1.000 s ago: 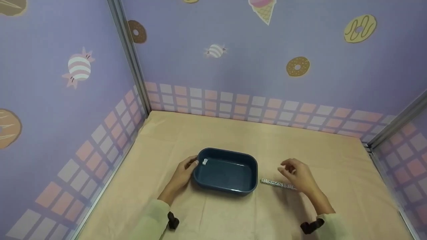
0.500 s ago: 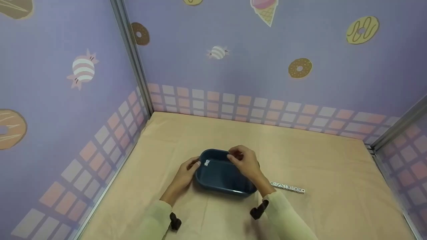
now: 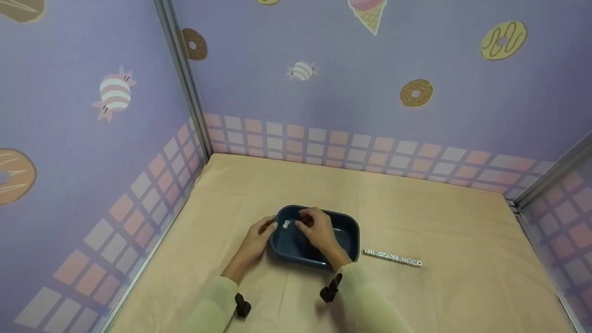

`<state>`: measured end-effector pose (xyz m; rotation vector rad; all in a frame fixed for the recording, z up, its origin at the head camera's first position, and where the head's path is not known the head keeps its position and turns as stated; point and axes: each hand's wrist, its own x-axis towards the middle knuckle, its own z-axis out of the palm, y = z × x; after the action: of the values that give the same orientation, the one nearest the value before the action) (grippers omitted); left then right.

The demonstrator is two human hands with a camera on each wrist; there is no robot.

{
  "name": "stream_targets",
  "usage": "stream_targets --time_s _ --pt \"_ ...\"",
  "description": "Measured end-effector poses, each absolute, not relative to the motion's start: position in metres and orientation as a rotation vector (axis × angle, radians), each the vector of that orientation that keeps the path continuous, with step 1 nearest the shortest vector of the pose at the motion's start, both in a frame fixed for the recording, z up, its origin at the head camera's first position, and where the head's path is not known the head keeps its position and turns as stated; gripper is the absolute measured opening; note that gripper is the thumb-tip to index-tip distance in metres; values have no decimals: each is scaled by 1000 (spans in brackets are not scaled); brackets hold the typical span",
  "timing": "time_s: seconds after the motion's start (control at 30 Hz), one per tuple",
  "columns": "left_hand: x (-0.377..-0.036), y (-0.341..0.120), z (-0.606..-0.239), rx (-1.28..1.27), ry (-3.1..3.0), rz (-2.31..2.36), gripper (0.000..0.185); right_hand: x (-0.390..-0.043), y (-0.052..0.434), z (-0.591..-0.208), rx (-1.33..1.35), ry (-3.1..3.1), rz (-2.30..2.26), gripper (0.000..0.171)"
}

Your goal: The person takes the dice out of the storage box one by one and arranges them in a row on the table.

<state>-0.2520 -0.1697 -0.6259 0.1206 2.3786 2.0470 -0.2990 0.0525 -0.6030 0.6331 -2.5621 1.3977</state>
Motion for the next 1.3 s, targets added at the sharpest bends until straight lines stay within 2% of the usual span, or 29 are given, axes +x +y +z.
stream_targets --time_s 0.33,0.53,0.7,1.17,1.3 --pt "-250 -172 -628 168 2417 2017 44 -301 33 -607 561 -2691 1321 32" --pt "-249 -170 -629 114 2412 2028 43 -296 29 -613 812 -2862 897 41" --pt "-250 -168 -629 107 2432 2000 42 -294 27 -614 916 -2858 661 35" --pt "-252 -167 -628 140 2426 2033 38 -296 31 -614 849 -2909 879 16" --pt "-252 -169 -629 151 2435 2003 39 -298 34 -615 823 -2836 1070 13"
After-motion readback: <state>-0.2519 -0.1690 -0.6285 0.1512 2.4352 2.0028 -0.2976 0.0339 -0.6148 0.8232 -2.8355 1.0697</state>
